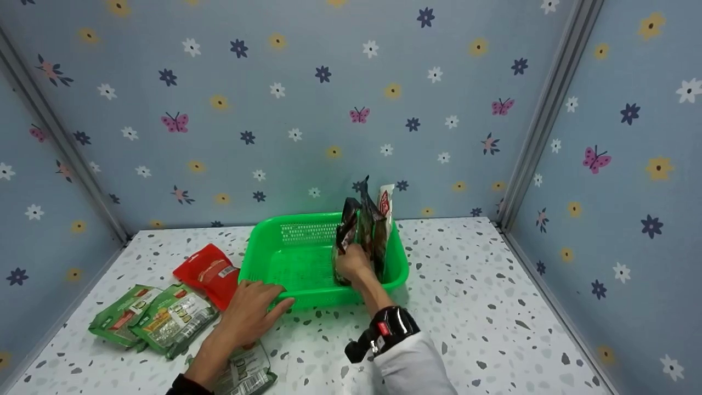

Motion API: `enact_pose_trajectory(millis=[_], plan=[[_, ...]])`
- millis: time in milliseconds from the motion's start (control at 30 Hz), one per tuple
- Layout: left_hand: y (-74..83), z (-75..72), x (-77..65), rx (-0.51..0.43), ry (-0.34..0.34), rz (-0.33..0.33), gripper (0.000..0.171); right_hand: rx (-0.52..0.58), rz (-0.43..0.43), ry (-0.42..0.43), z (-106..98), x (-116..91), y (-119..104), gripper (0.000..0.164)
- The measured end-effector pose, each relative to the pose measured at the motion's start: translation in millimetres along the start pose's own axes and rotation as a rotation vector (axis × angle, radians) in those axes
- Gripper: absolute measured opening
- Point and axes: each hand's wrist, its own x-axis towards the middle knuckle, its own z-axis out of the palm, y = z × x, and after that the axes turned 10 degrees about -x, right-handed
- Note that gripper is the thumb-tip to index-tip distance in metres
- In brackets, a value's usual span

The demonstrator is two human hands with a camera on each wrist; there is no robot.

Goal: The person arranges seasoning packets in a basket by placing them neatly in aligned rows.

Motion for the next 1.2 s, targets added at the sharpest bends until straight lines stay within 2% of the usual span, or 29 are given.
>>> enact_pose_trajectory(millis=[200, 367, 467, 600, 733, 867, 1100, 1200], plan=[[1.6, -0.7, 1.0, 0.018, 0.002, -0.006, 0.033, 0.071, -0.025, 0.034, -3, 0, 0, 0.069], [2.6, -1.4, 1.0, 0.016, 0.022, 0.012, 0.036, 0.105, 0.026, 0.082, -2, -1, -6, 0.066], [2.5, -1.0, 0.8, 0.012, 0.019, 0.009, 0.035, 0.130, 0.044, 0.113, -1, -1, -8, 0.069], [2.1, -0.1, 1.1, 0.010, -0.005, -0.012, 0.034, 0.191, 0.065, 0.115, 0, 18, 5, 0.079], [2.5, -0.4, 1.1, 0.010, -0.020, -0.026, 0.033, 0.219, 0.086, 0.126, 2, 26, 7, 0.074], [2.7, -0.2, 1.4, 0.008, -0.025, -0.029, 0.033, 0.204, 0.049, 0.154, 2, 22, 5, 0.063], [2.2, -0.2, 1.1, 0.005, -0.030, -0.036, 0.033, 0.232, 0.000, 0.173, 2, 27, 15, 0.061], [2.3, -0.1, 0.7, 0.009, -0.021, -0.032, 0.033, 0.194, 0.000, 0.182, 2, 21, 11, 0.057]])
